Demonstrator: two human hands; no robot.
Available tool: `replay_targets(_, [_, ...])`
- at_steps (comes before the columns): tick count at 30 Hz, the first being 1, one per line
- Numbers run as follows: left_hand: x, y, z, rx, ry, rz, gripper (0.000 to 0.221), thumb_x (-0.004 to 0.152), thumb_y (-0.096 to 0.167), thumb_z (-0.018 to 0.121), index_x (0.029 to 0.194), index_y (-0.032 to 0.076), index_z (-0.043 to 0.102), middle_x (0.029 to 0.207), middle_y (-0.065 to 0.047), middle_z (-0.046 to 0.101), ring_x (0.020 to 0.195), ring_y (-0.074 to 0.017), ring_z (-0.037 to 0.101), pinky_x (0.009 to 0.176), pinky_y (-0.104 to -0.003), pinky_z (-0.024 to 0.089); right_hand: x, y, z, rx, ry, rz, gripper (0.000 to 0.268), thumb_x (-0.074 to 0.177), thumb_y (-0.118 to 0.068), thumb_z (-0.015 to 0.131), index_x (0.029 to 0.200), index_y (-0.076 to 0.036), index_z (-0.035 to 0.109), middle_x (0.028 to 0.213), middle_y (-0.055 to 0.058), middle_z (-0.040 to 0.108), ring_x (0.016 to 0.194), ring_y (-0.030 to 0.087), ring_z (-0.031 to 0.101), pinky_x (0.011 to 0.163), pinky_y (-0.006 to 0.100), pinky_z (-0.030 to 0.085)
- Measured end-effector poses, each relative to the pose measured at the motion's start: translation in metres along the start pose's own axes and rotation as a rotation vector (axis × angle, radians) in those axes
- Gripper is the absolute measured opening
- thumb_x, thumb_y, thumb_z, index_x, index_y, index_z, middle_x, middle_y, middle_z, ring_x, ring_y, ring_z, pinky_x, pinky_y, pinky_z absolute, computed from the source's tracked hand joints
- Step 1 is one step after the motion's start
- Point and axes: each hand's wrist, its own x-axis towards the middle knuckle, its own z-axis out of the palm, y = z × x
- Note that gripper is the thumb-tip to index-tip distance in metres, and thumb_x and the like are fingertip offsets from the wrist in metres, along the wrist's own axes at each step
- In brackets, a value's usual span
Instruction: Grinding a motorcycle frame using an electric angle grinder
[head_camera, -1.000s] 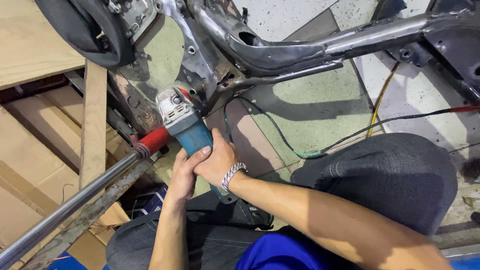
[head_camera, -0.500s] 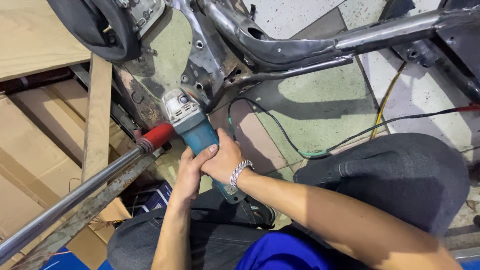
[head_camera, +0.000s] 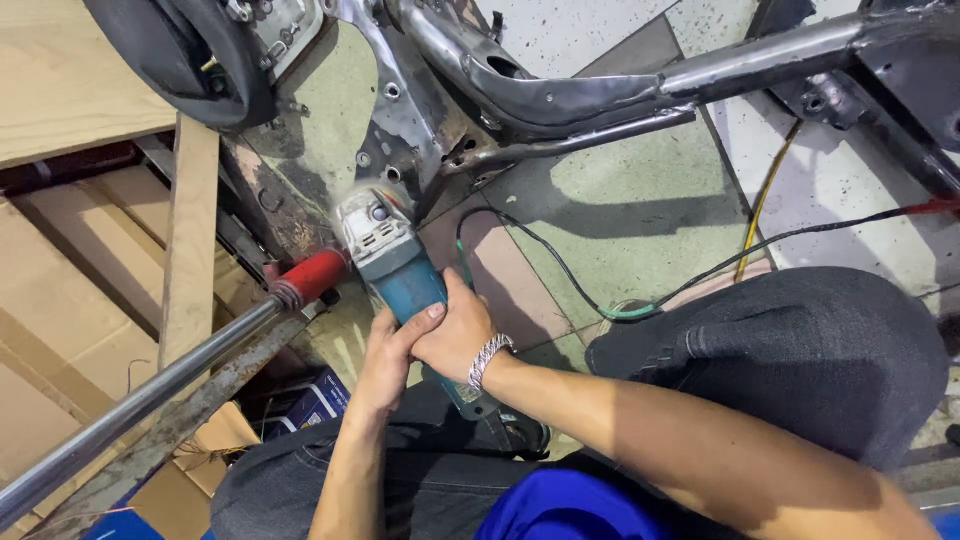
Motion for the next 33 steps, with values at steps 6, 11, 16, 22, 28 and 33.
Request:
replay_targets(6, [-0.009,0.008,0.005,-0.01,0.004,-0.033,0.043,0.079,0.029,0.082,0.114,0.004,0.075,0.092,-0.009,0.073,0.08,-0.0188,0.07,0.064,-0.04,0.061,0.001,0.005,0.004,0.005,-0.006,0.021,0.098,0.072,-0.032,0.068,0.16,-0.013,0.03,0.135,0.026,0.056,0.133,0.041,0.055,0.113,0.047,0.047])
replay_targets(11, [-0.007,0.003,0.004,-0.019,-0.008,-0.033,0.044,0.08,0.028,0.082,0.115,0.004,0.075,0.094,-0.011,0.074,0.083,-0.0198,0.07,0.067,-0.041,0.061,0.001,0.009,0.006,0.014,0.014,0.017,0.091,0.073,-0.033,0.067,0.157,-0.015,0.035,0.133,0.024,0.059,0.13,0.039,0.058,0.111,0.046,0.049])
replay_targets(16, [-0.004,-0.007,0.002,-0.024,-0.016,-0.004,0.043,0.079,0.029,0.082,0.116,0.006,0.076,0.097,-0.009,0.073,0.087,-0.0192,0.069,0.07,-0.04,0.06,0.0,0.009,0.005,0.032,0.042,-0.005,0.083,0.075,-0.03,0.068,0.151,-0.011,0.041,0.131,0.031,0.058,0.129,0.045,0.056,0.11,0.05,0.049])
replay_targets(22, [-0.022,-0.005,0.007,-0.068,0.005,-0.021,0.042,0.081,0.03,0.08,0.115,0.006,0.076,0.096,-0.011,0.074,0.086,-0.0205,0.07,0.069,-0.041,0.06,-0.003,0.014,0.008,-0.018,-0.007,0.024,0.093,0.076,-0.038,0.063,0.16,-0.013,0.03,0.137,0.026,0.056,0.133,0.04,0.056,0.112,0.046,0.048])
replay_targets(28, [-0.046,-0.021,0.015,-0.084,0.064,-0.053,0.045,0.079,0.033,0.081,0.112,0.004,0.075,0.09,-0.011,0.07,0.083,-0.022,0.067,0.074,-0.04,0.057,-0.007,0.033,0.015,-0.137,-0.024,-0.056,0.065,0.075,-0.032,0.068,0.135,-0.011,0.055,0.119,0.027,0.068,0.121,0.046,0.062,0.101,0.055,0.052])
replay_targets(33, [-0.06,-0.021,0.015,-0.336,0.057,0.034,0.034,0.087,0.017,0.068,0.112,-0.006,0.07,0.108,-0.015,0.075,0.096,-0.0197,0.068,0.09,-0.032,0.055,-0.005,0.033,0.032,-0.37,0.123,-0.145,0.039,0.067,-0.033,0.067,0.098,-0.017,0.049,0.071,0.013,0.068,0.072,0.044,0.067,0.064,0.052,0.053])
